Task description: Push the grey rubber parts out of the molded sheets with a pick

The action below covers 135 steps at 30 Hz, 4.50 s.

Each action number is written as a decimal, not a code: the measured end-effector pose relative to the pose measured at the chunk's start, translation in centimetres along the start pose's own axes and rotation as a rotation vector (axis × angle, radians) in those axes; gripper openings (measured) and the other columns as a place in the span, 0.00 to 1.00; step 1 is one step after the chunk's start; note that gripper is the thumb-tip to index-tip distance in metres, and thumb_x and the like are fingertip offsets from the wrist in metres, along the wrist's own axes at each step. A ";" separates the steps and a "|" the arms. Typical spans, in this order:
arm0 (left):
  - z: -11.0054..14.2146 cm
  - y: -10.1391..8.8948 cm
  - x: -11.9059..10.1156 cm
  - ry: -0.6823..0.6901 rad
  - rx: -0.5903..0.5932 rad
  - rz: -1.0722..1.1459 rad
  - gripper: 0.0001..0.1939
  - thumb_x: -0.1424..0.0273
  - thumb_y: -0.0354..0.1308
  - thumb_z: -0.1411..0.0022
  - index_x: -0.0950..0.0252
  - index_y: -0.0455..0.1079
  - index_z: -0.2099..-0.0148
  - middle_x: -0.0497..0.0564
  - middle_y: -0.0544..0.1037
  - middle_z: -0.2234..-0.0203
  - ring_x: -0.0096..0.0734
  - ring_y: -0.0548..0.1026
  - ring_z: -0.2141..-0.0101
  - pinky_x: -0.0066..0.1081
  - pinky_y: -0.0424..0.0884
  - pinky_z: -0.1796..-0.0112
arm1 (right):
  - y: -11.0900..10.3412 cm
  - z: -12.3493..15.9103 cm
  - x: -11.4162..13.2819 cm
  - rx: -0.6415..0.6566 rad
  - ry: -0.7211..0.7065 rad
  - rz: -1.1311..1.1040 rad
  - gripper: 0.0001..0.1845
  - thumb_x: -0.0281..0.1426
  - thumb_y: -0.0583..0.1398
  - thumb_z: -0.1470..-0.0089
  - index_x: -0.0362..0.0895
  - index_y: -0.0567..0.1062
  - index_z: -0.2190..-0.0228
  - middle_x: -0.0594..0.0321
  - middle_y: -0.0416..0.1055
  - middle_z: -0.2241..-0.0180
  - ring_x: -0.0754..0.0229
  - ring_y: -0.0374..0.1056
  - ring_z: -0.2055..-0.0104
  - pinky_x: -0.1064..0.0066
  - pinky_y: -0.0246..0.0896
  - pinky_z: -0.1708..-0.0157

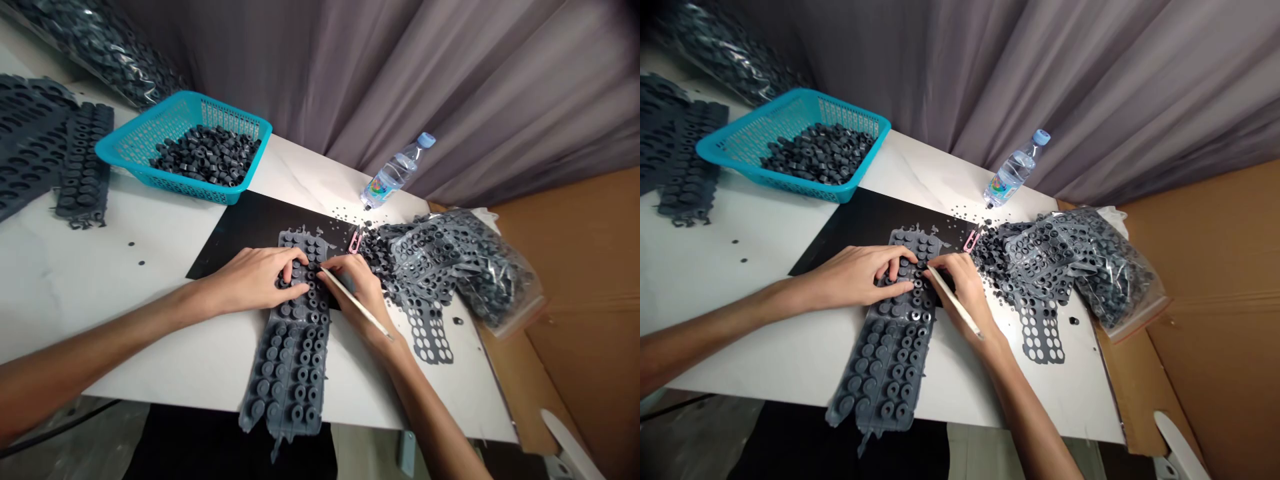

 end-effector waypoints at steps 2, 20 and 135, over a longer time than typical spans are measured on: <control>-0.1 0.0 0.0 -0.015 -0.017 0.011 0.17 0.56 0.59 0.33 0.54 0.71 0.46 0.43 0.78 0.69 0.34 0.77 0.66 0.33 0.62 0.67 | 0.2 -0.1 0.3 0.026 -0.054 -0.012 0.08 0.39 0.62 0.34 0.49 0.77 0.58 0.59 0.77 0.58 0.52 0.70 0.54 0.59 0.67 0.52; -0.6 0.9 0.3 -0.042 -0.099 0.024 0.14 0.58 0.62 0.35 0.53 0.74 0.49 0.40 0.78 0.72 0.31 0.77 0.68 0.30 0.57 0.69 | 0.1 0.1 0.5 0.074 -0.135 0.079 0.07 0.37 0.61 0.32 0.49 0.75 0.56 0.58 0.77 0.56 0.49 0.66 0.52 0.56 0.65 0.49; 0.0 1.3 0.2 0.021 -0.039 -0.043 0.20 0.55 0.59 0.32 0.58 0.65 0.43 0.42 0.77 0.67 0.35 0.78 0.64 0.33 0.61 0.67 | 0.0 0.0 -1.6 -0.007 0.067 -0.004 0.09 0.39 0.61 0.33 0.50 0.76 0.54 0.61 0.76 0.57 0.55 0.71 0.57 0.62 0.68 0.54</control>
Point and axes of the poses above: each hand's wrist, its own z-axis away from the middle knuckle, its own y-axis out of the palm, x = y × z, the point moved 2 cm from there along -z, towards the middle knuckle
